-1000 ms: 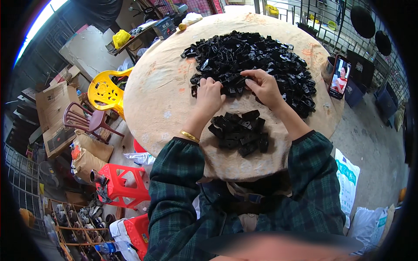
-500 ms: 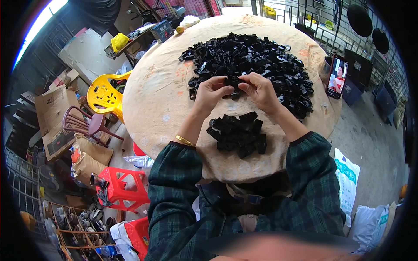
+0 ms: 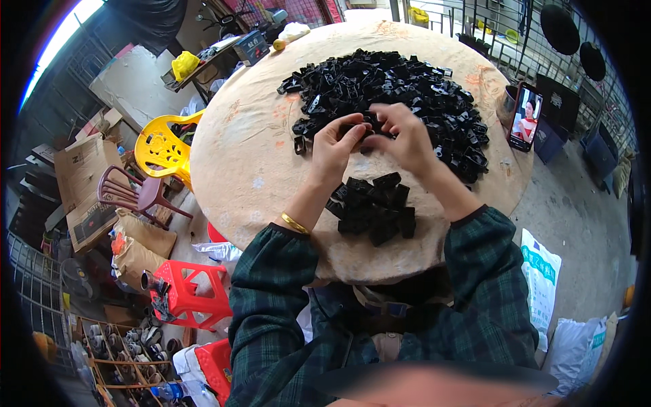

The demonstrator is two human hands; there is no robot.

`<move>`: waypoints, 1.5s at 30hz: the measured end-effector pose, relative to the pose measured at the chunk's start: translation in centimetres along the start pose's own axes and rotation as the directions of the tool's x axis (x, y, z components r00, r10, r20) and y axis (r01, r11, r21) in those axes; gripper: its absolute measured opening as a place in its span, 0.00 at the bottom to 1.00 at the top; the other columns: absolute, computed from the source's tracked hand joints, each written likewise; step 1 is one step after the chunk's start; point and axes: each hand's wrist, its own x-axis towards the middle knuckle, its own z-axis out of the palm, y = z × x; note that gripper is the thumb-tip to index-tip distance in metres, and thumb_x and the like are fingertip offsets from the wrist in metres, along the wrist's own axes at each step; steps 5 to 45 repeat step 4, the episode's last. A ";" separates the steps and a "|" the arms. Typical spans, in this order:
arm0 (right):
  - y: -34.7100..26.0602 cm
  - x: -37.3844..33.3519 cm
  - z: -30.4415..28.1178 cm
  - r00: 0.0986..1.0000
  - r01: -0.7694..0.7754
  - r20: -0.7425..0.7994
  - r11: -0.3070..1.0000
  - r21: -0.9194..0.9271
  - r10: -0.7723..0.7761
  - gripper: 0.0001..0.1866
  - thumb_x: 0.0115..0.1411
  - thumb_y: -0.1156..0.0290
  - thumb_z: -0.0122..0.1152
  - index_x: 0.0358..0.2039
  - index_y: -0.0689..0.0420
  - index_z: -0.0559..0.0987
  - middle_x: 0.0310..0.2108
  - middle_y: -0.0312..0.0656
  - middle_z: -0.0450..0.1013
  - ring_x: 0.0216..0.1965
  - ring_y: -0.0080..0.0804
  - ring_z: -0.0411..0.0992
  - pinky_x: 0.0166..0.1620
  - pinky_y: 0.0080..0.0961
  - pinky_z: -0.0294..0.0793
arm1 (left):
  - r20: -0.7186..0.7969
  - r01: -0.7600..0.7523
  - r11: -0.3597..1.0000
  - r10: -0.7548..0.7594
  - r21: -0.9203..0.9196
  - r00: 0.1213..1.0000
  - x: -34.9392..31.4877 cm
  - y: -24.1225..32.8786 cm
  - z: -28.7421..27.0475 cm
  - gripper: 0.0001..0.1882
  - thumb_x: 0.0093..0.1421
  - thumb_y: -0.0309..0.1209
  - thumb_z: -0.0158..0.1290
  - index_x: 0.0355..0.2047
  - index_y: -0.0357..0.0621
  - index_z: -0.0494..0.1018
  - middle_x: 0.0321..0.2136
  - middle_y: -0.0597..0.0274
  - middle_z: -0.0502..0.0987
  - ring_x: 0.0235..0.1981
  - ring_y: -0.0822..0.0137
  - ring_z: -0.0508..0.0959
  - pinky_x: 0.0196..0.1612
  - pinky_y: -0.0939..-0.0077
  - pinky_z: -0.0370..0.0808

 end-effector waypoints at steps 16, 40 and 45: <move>3.2 2.1 -3.8 0.926 -0.349 0.242 0.899 0.264 0.288 0.25 0.50 0.61 0.69 0.49 0.51 0.75 0.42 0.48 0.74 0.36 0.27 0.75 0.37 0.19 0.75 | 0.126 -0.120 0.627 0.036 0.770 0.991 -0.4 3.3 -0.6 0.16 0.60 0.28 0.52 0.49 0.43 0.70 0.40 0.59 0.77 0.38 0.70 0.77 0.43 0.80 0.75; 3.2 2.1 -3.8 0.926 -0.349 0.242 0.899 0.264 0.288 0.25 0.50 0.61 0.69 0.49 0.51 0.75 0.42 0.48 0.74 0.36 0.27 0.75 0.37 0.19 0.75 | 0.126 -0.120 0.627 0.036 0.770 0.991 -0.4 3.3 -0.6 0.16 0.60 0.28 0.52 0.49 0.43 0.70 0.40 0.59 0.77 0.38 0.70 0.77 0.43 0.80 0.75; 3.2 2.1 -3.8 0.926 -0.349 0.242 0.899 0.264 0.288 0.25 0.50 0.61 0.69 0.49 0.51 0.75 0.42 0.48 0.74 0.36 0.27 0.75 0.37 0.19 0.75 | 0.126 -0.120 0.627 0.036 0.770 0.991 -0.4 3.3 -0.6 0.16 0.60 0.28 0.52 0.49 0.43 0.70 0.40 0.59 0.77 0.38 0.70 0.77 0.43 0.80 0.75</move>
